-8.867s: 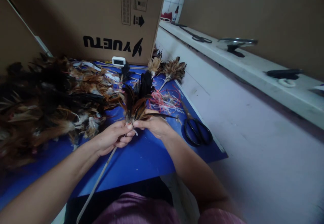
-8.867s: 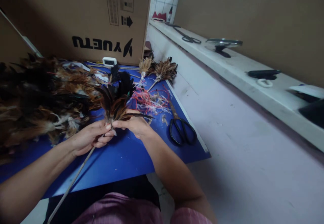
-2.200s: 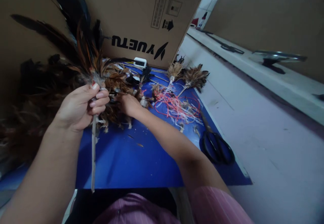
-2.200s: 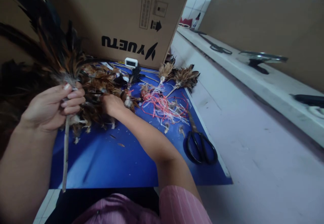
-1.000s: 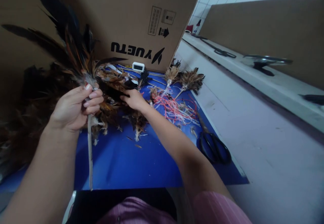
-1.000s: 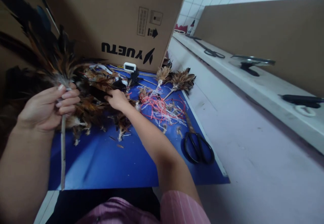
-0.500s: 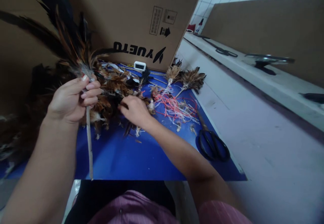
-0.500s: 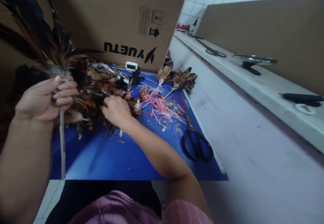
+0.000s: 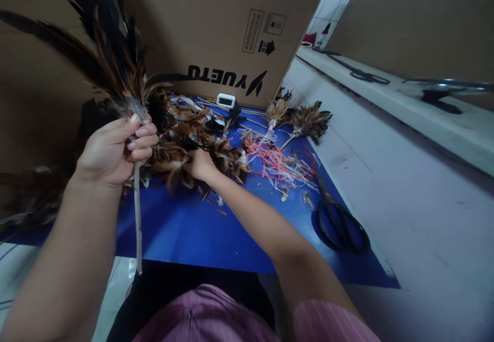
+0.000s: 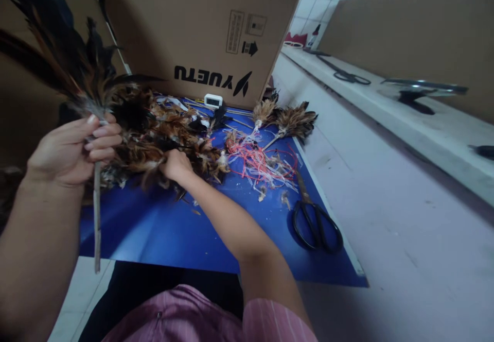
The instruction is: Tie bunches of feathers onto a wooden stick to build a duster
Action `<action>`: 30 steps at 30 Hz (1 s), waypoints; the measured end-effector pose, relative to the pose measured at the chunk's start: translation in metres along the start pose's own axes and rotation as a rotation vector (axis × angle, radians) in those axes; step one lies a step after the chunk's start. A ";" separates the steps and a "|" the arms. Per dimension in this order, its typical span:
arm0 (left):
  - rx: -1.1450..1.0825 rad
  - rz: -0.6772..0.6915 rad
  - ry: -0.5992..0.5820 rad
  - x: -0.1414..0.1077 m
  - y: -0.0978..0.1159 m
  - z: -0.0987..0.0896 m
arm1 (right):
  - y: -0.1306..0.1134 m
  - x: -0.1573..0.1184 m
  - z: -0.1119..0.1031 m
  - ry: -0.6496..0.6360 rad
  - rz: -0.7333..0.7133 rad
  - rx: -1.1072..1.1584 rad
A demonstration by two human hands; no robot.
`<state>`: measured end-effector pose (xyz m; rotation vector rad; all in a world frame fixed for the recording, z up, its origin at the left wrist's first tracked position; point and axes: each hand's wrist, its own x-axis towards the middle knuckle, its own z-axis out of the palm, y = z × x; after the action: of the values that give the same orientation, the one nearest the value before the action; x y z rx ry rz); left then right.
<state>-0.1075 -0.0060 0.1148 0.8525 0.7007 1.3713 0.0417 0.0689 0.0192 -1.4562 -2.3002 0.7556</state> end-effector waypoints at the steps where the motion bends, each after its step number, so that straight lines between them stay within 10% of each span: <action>1: -0.004 -0.004 -0.001 0.000 0.000 0.000 | 0.006 0.000 -0.006 0.024 -0.004 0.017; 6: -0.029 -0.025 -0.003 0.004 -0.004 0.001 | 0.021 -0.013 -0.032 0.156 0.020 -0.059; 10: -0.025 -0.045 -0.033 0.007 -0.008 0.000 | 0.013 -0.032 -0.035 0.340 -0.260 -0.325; 14: -0.019 -0.062 -0.019 0.007 -0.011 -0.001 | 0.005 -0.034 -0.019 0.181 -0.539 -0.486; 19: 0.017 -0.063 -0.017 0.005 -0.013 -0.005 | 0.007 -0.024 -0.009 0.112 -0.526 -0.476; 30: 0.020 -0.247 -0.118 0.022 -0.052 0.017 | 0.033 -0.074 -0.072 0.361 -0.142 0.812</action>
<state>-0.0633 0.0138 0.0812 0.8264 0.7045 1.0860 0.1359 0.0328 0.0593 -0.9366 -1.5187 1.0975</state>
